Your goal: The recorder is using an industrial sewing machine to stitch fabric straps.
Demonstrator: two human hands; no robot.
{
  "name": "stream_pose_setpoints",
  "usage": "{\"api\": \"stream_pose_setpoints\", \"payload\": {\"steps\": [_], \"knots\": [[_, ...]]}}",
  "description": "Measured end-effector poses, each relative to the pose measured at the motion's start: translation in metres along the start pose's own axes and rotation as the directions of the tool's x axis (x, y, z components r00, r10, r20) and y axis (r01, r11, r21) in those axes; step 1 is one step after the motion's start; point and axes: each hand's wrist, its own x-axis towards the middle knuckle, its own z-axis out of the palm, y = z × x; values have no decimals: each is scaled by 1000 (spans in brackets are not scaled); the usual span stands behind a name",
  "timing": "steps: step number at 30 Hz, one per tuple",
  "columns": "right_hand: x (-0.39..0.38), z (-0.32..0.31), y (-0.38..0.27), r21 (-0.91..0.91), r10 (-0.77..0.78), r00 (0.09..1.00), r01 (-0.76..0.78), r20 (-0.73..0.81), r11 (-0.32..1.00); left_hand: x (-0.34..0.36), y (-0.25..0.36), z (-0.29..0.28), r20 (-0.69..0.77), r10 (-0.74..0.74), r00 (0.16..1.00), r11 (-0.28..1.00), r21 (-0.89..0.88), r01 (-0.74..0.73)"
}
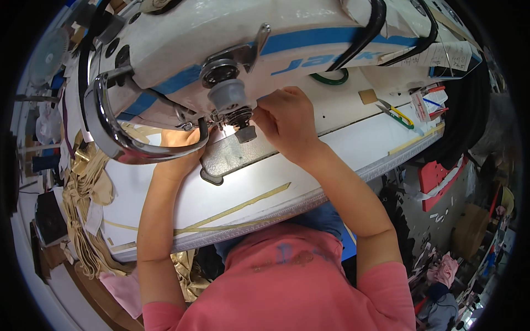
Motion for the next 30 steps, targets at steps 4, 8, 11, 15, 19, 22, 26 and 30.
{"api": "stream_pose_setpoints", "payload": {"steps": [4,8,11,15,19,22,26,30], "knots": [[0,1,-2,-18,-19,1000,19,-11,1000,-3,-1,1,3,-43,999,999,3,43],[3,-1,-7,-47,-50,998,48,-27,998,0,1,1,-42,6,999,1000,-8,-6],[5,-2,-9,-70,-74,997,71,-37,995,1,2,-2,-2,-26,1000,999,-29,26],[5,-3,-9,-161,-133,991,130,-6,978,-1,1,-5,28,21,999,1000,6,-21],[2,-7,-11,-226,-253,966,236,-54,945,0,2,-8,76,-6,997,999,43,3],[-1,-6,-8,-252,-192,981,182,-16,950,-1,0,-6,33,-2,999,1000,29,1],[1,-5,-5,-196,-167,986,162,-10,967,-1,-2,-1,-21,30,999,1000,8,-30],[2,-5,-7,-264,-224,974,209,-24,941,-1,-3,3,-77,-11,997,1000,-5,11]]}}
